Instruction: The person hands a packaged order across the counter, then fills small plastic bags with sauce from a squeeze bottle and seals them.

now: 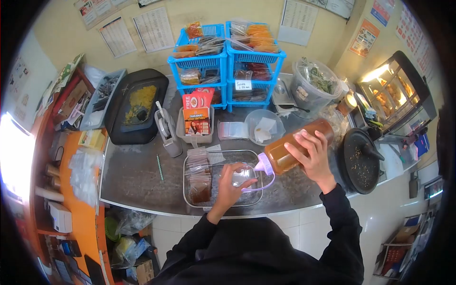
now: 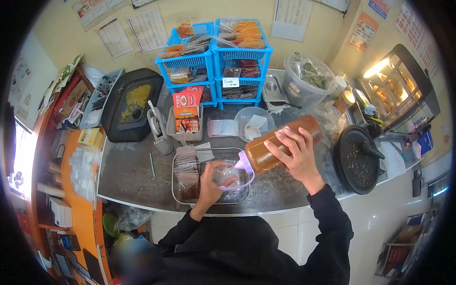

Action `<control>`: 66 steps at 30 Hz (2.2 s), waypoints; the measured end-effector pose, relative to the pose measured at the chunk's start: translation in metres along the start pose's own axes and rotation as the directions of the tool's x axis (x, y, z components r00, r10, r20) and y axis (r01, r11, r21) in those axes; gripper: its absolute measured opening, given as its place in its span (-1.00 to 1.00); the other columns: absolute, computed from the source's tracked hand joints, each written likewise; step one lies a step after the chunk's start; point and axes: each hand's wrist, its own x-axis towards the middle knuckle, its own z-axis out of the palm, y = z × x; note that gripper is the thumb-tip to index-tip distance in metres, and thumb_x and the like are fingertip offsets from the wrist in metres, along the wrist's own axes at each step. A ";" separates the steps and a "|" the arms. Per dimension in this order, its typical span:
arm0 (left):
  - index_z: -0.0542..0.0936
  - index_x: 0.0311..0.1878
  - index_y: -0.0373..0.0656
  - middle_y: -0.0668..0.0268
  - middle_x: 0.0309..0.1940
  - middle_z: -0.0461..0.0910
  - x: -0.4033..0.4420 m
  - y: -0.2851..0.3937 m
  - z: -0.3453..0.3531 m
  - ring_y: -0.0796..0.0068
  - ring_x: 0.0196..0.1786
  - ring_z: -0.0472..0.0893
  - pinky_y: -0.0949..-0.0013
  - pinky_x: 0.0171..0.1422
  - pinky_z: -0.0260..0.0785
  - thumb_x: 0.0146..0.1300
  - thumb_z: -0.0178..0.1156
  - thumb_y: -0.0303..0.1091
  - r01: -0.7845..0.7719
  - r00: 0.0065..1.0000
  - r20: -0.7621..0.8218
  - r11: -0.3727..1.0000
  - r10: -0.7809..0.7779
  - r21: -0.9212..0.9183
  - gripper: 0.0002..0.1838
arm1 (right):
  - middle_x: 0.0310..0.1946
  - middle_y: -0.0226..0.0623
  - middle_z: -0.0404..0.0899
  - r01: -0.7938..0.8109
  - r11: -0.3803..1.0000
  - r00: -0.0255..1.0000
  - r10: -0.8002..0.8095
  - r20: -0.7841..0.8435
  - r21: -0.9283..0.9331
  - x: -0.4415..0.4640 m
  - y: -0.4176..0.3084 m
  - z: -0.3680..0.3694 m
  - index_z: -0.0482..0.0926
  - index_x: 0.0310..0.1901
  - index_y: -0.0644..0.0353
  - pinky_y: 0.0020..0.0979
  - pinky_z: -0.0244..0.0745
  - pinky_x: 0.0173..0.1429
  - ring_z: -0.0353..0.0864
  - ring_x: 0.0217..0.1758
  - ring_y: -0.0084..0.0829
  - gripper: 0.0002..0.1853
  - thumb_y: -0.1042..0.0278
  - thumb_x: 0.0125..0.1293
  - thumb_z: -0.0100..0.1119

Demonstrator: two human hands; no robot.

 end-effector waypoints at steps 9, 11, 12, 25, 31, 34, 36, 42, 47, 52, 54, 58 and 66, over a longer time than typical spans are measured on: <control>0.55 0.02 -0.14 0.29 -0.08 0.61 0.000 -0.003 0.000 0.45 -0.11 0.58 0.39 -0.05 0.50 -0.04 0.59 -0.40 0.013 0.999 -0.044 1.000 -0.014 -0.019 -0.47 | 0.17 -0.53 0.50 0.096 0.992 0.995 -0.097 0.002 -0.077 0.014 -0.001 -0.001 0.59 0.21 -0.33 -0.10 0.16 0.42 0.41 0.30 -0.42 -0.50 0.39 0.23 0.19; 0.55 0.02 -0.15 0.29 -0.08 0.60 0.000 -0.003 -0.002 0.46 -0.11 0.58 0.42 -0.11 0.51 -0.03 0.59 -0.40 0.020 0.999 -0.036 1.000 -0.020 -0.011 -0.46 | 0.16 -0.53 0.50 0.089 0.993 0.996 -0.089 0.004 -0.079 0.014 -0.004 0.000 0.60 0.21 -0.33 -0.09 0.16 0.42 0.42 0.29 -0.42 -0.50 0.39 0.22 0.19; 0.55 0.02 -0.15 0.29 -0.09 0.60 0.000 -0.002 -0.002 0.47 -0.12 0.59 0.43 -0.14 0.52 -0.03 0.59 -0.40 0.040 0.999 -0.027 0.999 -0.040 -0.021 -0.46 | 0.17 -0.53 0.50 0.089 0.993 0.996 -0.089 0.004 -0.077 0.014 -0.004 0.001 0.60 0.21 -0.32 -0.09 0.16 0.42 0.42 0.29 -0.42 -0.49 0.39 0.22 0.19; 0.55 0.01 -0.15 0.26 -0.11 0.56 0.005 -0.004 0.003 0.48 -0.16 0.60 0.48 -0.25 0.55 -0.02 0.58 -0.43 -0.022 1.000 -0.001 1.000 0.022 0.002 -0.48 | 0.14 -0.52 0.51 0.022 0.999 0.999 -0.021 0.024 -0.034 0.004 -0.005 0.000 0.61 0.21 -0.28 -0.09 0.15 0.41 0.43 0.27 -0.42 -0.46 0.45 0.18 0.17; 0.56 0.01 -0.14 0.28 -0.11 0.57 0.004 0.002 0.007 0.50 -0.15 0.60 0.48 -0.27 0.53 -0.04 0.59 -0.44 0.034 0.999 0.006 0.996 -0.034 -0.088 -0.48 | 0.15 -0.44 0.49 -0.131 0.987 0.985 0.119 0.126 0.092 -0.012 -0.011 -0.003 0.55 0.27 -0.23 -0.06 0.16 0.38 0.42 0.27 -0.32 -0.27 0.50 -0.04 0.35; 0.55 0.02 -0.13 0.27 -0.07 0.58 0.003 -0.001 0.010 0.52 -0.15 0.60 0.50 -0.24 0.52 -0.04 0.58 -0.46 0.031 1.000 0.001 0.993 -0.031 -0.112 -0.46 | 0.14 -0.36 0.48 -0.256 0.944 0.965 0.239 0.103 0.207 -0.027 -0.023 0.009 0.52 0.28 -0.15 -0.03 0.16 0.38 0.41 0.28 -0.23 -0.17 0.52 -0.20 0.43; 0.51 0.07 -0.13 0.27 -0.04 0.58 0.000 -0.005 0.010 0.53 -0.14 0.59 0.51 -0.22 0.51 -0.03 0.57 -0.48 0.078 0.996 0.046 0.989 -0.073 -0.123 -0.42 | 0.15 -0.31 0.47 -0.365 0.880 0.930 0.354 0.093 0.304 -0.040 -0.036 0.021 0.51 0.27 -0.08 -0.02 0.16 0.38 0.41 0.28 -0.20 -0.14 0.52 -0.26 0.45; 0.42 0.19 -0.16 0.23 -0.01 0.58 0.002 -0.015 0.032 0.50 -0.03 0.59 0.44 -0.14 0.54 0.10 0.45 -0.56 0.169 0.985 0.067 0.781 -0.162 -0.601 -0.41 | 0.10 -0.10 0.46 -0.643 0.466 0.674 0.722 0.158 0.608 -0.063 -0.075 0.050 0.45 0.25 0.11 -0.19 0.38 0.21 0.47 0.19 -0.08 -0.12 0.46 -0.27 0.55; 0.38 0.24 -0.11 0.23 0.08 0.57 0.007 -0.004 0.034 0.39 0.17 0.56 0.28 0.24 0.45 0.24 0.36 -0.49 0.316 0.923 0.180 0.402 -0.340 -0.859 -0.47 | 0.20 -0.11 0.42 -0.636 0.111 0.381 0.906 0.185 0.764 -0.100 -0.099 0.098 0.30 0.30 0.33 -0.21 0.34 0.32 0.44 0.27 -0.19 -0.06 0.29 -0.10 0.66; 0.39 0.25 -0.07 0.27 0.11 0.57 0.005 -0.010 0.037 0.36 0.26 0.52 0.22 0.30 0.41 0.27 0.37 -0.42 0.275 0.922 0.152 0.328 -0.356 -0.904 -0.47 | 0.19 -0.12 0.38 -0.744 0.227 0.409 0.899 0.159 0.629 -0.121 -0.110 0.108 0.25 0.32 0.29 -0.22 0.32 0.34 0.42 0.28 -0.21 -0.05 0.30 -0.06 0.66; 0.39 0.24 -0.07 0.27 0.10 0.57 0.004 -0.005 0.038 0.36 0.28 0.52 0.26 0.28 0.42 0.25 0.37 -0.47 0.220 0.942 0.083 0.411 -0.326 -0.885 -0.47 | 0.18 -0.14 0.36 -0.801 0.267 0.372 0.923 0.097 0.535 -0.121 -0.122 0.095 0.26 0.30 0.27 -0.22 0.32 0.33 0.41 0.27 -0.20 -0.10 0.31 -0.02 0.64; 0.37 0.19 -0.10 0.24 0.07 0.58 0.003 0.011 0.031 0.38 0.22 0.54 0.35 0.23 0.44 0.18 0.34 -0.67 0.204 0.929 0.005 0.499 -0.371 -0.842 -0.45 | 0.20 -0.08 0.35 -0.734 0.375 0.450 0.893 -0.008 0.566 -0.108 -0.161 0.063 0.35 0.19 0.28 -0.16 0.30 0.35 0.37 0.32 -0.14 -0.28 0.34 0.05 0.58; 0.35 0.21 -0.18 0.16 0.07 0.58 0.007 0.036 0.027 0.46 0.11 0.56 0.41 0.16 0.46 0.17 0.35 -0.66 0.110 0.889 -0.238 0.687 -0.391 -0.718 -0.43 | -0.15 -0.20 0.60 -0.375 -0.078 0.725 0.597 0.344 0.924 0.004 -0.154 0.058 0.44 -0.01 0.32 -0.48 0.65 -0.02 0.65 0.00 -0.46 -0.79 0.59 0.39 0.20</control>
